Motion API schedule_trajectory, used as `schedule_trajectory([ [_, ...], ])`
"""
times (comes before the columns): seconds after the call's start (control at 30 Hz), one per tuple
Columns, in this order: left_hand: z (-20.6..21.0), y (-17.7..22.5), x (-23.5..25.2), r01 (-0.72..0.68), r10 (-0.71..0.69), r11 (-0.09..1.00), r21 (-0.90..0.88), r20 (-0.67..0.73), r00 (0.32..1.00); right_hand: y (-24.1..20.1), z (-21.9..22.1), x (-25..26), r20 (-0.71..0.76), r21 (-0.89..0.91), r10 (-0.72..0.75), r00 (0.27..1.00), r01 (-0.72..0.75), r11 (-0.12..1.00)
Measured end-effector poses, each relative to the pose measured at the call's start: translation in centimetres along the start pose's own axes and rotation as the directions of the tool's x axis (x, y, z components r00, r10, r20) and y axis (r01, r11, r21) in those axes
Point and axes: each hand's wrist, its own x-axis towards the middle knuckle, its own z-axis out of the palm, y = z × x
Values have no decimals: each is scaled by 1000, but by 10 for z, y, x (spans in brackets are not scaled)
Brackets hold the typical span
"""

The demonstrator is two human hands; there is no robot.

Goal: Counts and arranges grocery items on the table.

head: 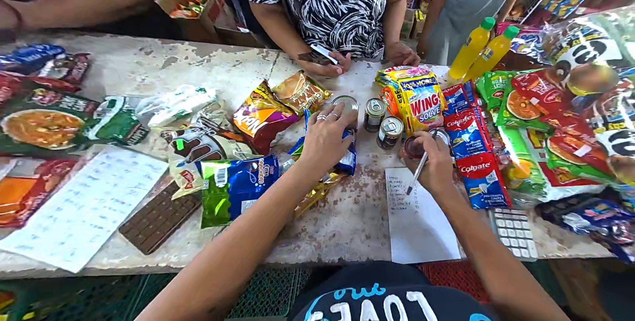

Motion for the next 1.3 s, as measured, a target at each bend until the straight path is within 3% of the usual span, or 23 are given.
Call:
schedule_trajectory([
  [0.1,-2,1,22,72,-71,997,-15,49,996,4,-1,2,-2,-1,-17,1000,17,1000],
  [0.27,0,-1,63,55,-45,996,-74,128,991,-8,-20,-5,-74,165,-91,993,102,981],
  [0.33,4,-5,76,43,-27,996,-78,196,980,-1,-26,-19,-87,293,-19,996,44,955],
  [0.43,16,-8,87,-83,121,984,-160,247,961,29,-20,-48,-44,511,162,986,-117,852],
  [0.53,24,-5,93,-138,178,975,-172,248,952,41,-14,-79,11,574,234,972,-198,795],
  [0.63,24,6,94,-83,87,996,-29,195,977,44,-14,-98,10,588,296,955,-245,771],
  [0.73,25,24,94,69,-94,987,147,165,982,48,-13,-109,15,622,372,928,-300,723],
  [0.93,15,24,104,191,-233,949,250,152,961,46,-19,-106,66,692,438,897,-357,628],
  [0.97,13,17,106,169,-207,959,228,159,965,47,-19,-106,83,714,432,898,-356,602],
  [1.03,11,-1,107,43,-46,999,19,189,981,54,-17,-110,133,761,399,907,-351,546],
  [1.13,6,-10,104,-66,154,957,-283,302,941,65,-13,-112,117,785,391,913,-326,526],
  [1.3,11,-8,89,-50,111,973,-224,266,957,62,-12,-111,49,743,485,873,-356,566],
])
